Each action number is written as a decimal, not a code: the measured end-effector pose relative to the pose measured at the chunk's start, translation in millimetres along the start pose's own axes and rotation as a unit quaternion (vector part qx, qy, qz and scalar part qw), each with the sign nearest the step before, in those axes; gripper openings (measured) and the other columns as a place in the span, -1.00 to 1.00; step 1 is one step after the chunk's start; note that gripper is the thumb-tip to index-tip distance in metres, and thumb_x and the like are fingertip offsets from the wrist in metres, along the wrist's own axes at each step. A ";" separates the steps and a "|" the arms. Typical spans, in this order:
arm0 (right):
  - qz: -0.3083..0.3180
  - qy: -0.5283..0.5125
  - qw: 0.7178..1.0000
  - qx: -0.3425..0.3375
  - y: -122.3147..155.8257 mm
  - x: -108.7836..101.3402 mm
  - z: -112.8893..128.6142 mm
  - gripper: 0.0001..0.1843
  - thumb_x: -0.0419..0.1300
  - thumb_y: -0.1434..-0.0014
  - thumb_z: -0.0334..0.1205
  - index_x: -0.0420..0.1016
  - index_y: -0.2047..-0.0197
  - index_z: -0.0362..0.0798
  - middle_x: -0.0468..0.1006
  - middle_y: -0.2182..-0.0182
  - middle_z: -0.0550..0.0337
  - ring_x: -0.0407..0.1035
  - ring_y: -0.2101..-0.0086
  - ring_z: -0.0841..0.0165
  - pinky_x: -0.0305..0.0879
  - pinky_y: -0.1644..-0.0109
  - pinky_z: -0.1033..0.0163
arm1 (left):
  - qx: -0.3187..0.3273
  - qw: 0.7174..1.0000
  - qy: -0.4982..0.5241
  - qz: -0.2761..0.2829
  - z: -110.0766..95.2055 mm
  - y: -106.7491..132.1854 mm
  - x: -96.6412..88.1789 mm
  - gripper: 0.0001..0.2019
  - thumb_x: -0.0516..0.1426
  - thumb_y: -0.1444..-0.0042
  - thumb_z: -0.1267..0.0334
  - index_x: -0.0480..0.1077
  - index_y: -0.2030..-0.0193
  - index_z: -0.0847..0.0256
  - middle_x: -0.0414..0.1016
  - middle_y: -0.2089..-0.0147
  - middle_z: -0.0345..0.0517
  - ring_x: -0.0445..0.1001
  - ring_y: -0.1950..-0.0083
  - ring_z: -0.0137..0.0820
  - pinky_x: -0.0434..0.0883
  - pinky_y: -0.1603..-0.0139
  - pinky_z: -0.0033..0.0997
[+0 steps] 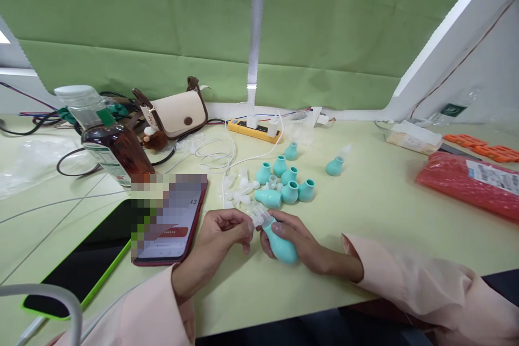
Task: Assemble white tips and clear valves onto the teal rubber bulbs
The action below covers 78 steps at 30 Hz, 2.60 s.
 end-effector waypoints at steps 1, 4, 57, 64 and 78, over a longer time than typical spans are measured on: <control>0.005 -0.056 0.998 0.006 -1.8 0.1 -2.3 -0.74 -0.03 -0.09 -0.05 0.17 0.35 -0.10 0.27 0.61 0.26 0.14 0.59 0.48 0.06 0.52 0.34 | -0.010 1.000 0.019 0.016 1.0 -0.7 1.3 -0.90 0.18 0.18 0.33 0.39 0.59 0.32 0.32 0.66 -0.23 0.26 0.63 -0.56 0.25 0.65 -0.58; 0.014 -0.194 0.980 0.028 -7.2 -3.7 -4.3 -0.75 -0.05 -0.07 -0.08 0.21 0.36 -0.12 0.27 0.67 0.28 0.09 0.67 0.50 -0.02 0.60 0.37 | -0.021 0.998 0.039 0.052 0.7 -0.9 4.1 -0.90 0.18 0.17 0.33 0.37 0.59 0.31 0.32 0.63 -0.23 0.25 0.63 -0.57 0.24 0.66 -0.58; -0.164 0.458 0.798 -0.355 17.4 -57.2 120.4 -0.89 0.13 0.00 -0.32 0.35 0.32 -0.05 0.43 0.37 0.12 0.33 0.32 0.33 0.30 0.26 0.20 | 0.189 0.671 -0.704 0.139 3.3 9.1 33.6 -0.81 0.03 -0.07 0.16 0.26 0.26 0.24 0.39 0.31 -0.08 0.37 0.31 -0.29 0.33 0.38 -0.36; -0.321 0.576 0.731 -0.177 0.4 -157.9 105.6 -0.83 0.17 0.08 -0.14 0.39 0.43 -0.06 0.43 0.48 0.17 0.31 0.49 0.37 0.32 0.41 0.25 | 0.210 0.638 -0.735 0.092 3.8 0.6 26.1 -0.81 -0.09 -0.11 0.49 0.20 0.15 0.26 0.31 0.16 -0.01 0.31 0.13 -0.28 0.37 0.22 -0.28; -0.355 0.585 0.719 -0.123 9.1 -190.9 103.9 -0.70 0.13 0.04 -0.06 0.39 0.30 -0.10 0.48 0.38 0.12 0.39 0.43 0.38 0.33 0.28 0.26 | 0.272 0.677 -0.676 0.099 -4.4 6.7 23.3 -0.66 -0.11 -0.03 0.61 0.14 0.08 0.20 0.10 -0.01 0.05 0.16 -0.04 -0.25 0.33 0.08 -0.23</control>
Point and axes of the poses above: each hand's wrist, its own y-axis away from the middle knuckle, its own x-axis out of the palm, z = x × y, the point moved 7 cm from there along -y, towards the middle knuckle
